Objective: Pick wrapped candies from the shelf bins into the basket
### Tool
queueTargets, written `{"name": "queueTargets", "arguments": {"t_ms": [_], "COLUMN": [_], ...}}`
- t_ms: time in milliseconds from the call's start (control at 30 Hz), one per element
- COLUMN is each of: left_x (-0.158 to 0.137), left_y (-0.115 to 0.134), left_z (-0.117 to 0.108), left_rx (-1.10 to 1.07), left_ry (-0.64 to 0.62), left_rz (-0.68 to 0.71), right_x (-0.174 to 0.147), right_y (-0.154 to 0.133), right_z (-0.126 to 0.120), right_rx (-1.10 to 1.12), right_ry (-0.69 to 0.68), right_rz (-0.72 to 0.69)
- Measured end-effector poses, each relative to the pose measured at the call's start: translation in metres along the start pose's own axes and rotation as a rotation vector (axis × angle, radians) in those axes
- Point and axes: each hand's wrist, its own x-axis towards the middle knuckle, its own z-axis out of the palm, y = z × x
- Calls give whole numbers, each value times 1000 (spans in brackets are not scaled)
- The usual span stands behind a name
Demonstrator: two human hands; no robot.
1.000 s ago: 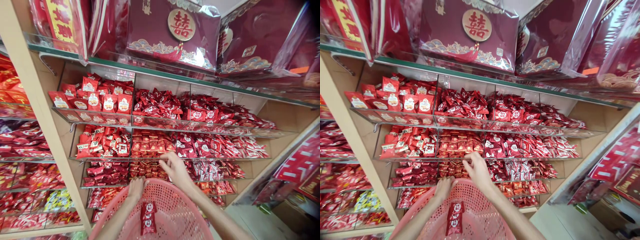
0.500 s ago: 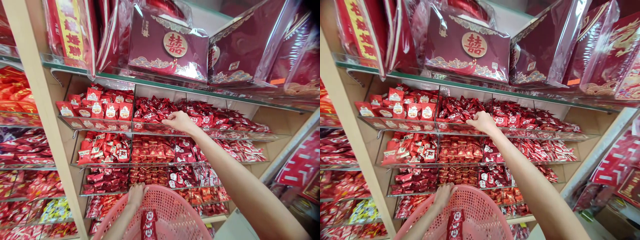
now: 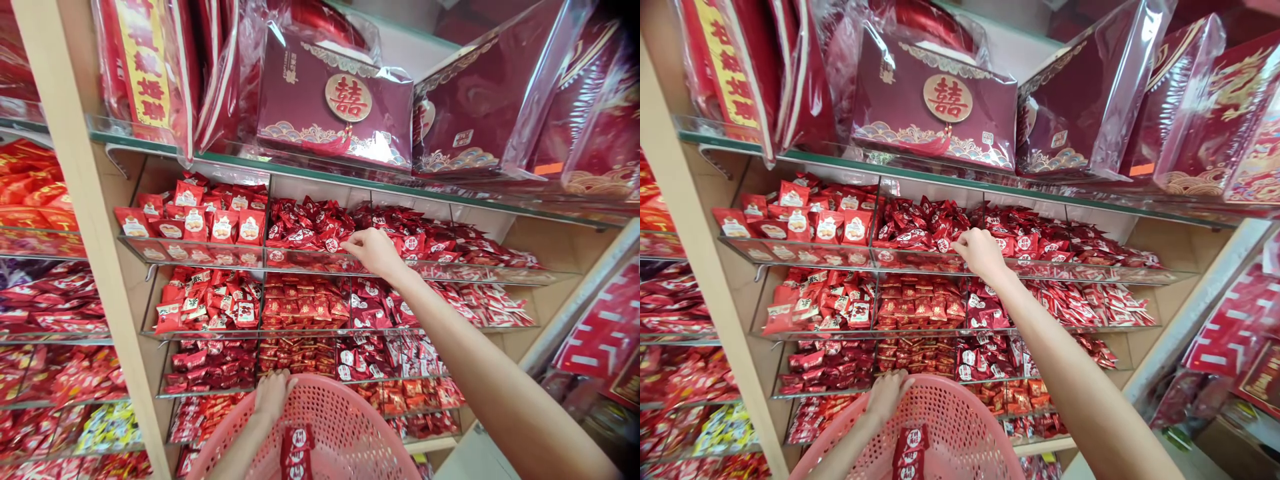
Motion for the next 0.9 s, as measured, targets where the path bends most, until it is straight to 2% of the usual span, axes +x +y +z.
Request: {"name": "queueTargets", "arguments": {"t_ms": [300, 367, 567, 767, 900], "left_x": [1, 1, 0, 0, 1], "left_y": [-1, -1, -1, 0, 1], "left_z": [2, 2, 0, 0, 0], "left_rx": [-4, -7, -9, -7, 3], "left_ry": [-3, -1, 10, 27, 25], "left_rz": [-2, 1, 5, 8, 14], "right_x": [3, 5, 6, 0, -16], "right_y": [-5, -6, -9, -4, -6], "right_z": [8, 7, -2, -4, -11], "right_rx": [113, 147, 226, 432, 634], "right_ry": [-26, 21, 273, 282, 275], "right_rz": [42, 32, -27, 16, 14]}}
